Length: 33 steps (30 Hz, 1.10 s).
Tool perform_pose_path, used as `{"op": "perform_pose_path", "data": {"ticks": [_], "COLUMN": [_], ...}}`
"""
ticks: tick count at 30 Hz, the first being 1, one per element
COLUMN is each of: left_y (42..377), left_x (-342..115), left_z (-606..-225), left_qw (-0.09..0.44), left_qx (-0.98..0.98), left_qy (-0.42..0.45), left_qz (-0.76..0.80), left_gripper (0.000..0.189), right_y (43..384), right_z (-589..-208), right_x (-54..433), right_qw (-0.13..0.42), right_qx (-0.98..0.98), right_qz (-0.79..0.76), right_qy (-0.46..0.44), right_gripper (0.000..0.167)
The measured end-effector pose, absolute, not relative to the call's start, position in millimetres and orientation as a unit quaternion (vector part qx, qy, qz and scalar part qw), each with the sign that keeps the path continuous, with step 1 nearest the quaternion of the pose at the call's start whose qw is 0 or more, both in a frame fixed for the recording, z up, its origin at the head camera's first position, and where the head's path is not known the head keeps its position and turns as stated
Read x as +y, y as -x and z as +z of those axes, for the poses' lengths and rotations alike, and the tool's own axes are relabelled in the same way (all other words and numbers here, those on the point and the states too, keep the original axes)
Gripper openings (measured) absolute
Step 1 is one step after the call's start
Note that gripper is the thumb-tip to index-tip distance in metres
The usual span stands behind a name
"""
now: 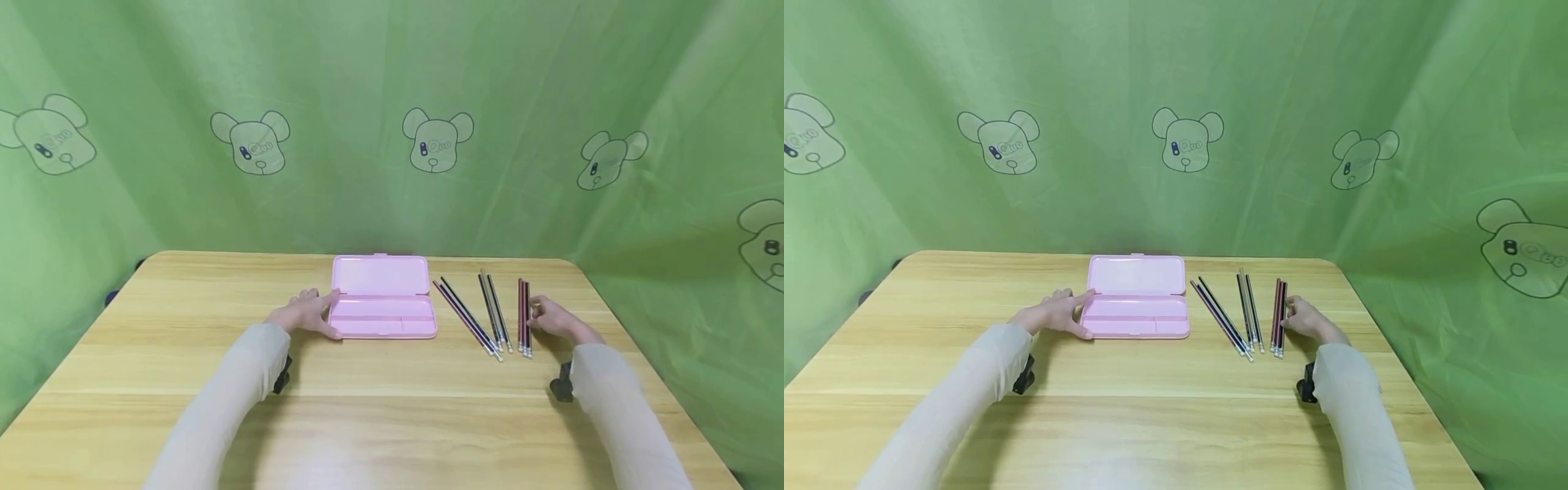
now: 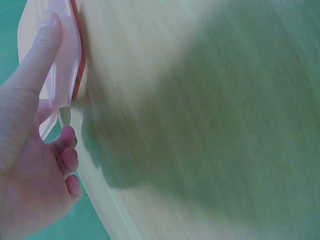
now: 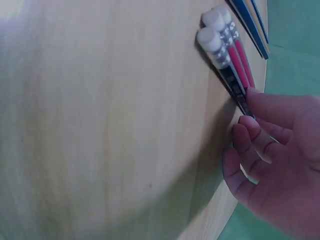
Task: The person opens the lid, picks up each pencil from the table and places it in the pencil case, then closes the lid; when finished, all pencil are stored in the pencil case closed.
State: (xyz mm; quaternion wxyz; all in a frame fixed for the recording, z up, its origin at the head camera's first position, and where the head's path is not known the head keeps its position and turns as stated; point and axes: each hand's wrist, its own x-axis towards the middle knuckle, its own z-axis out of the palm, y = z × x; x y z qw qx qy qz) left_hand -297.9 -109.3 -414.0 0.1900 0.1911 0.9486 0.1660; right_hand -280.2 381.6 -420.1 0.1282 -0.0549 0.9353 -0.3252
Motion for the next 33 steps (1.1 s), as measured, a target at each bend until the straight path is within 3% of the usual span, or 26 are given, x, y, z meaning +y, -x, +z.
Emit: {"op": "perform_pose_path", "data": {"ticks": [19, 33], "left_y": [298.0, 298.5], "left_x": [-109.5, -108.4], "left_z": [-416.3, -414.0], "left_qw": [0.193, 0.194], "left_qx": [0.948, 0.949], "left_qy": [-0.190, -0.188], "left_qz": [0.169, 0.165], "left_gripper": [0.103, 0.101], "right_y": [278.2, 279.2], "right_z": [-417.9, -412.9], "right_x": [379.5, 379.3], "right_qw": [0.143, 0.128], "right_qx": [0.948, 0.954], "right_qz": [-0.283, -0.272], "right_qy": [-0.015, 0.007], "right_gripper": [0.048, 0.050]}}
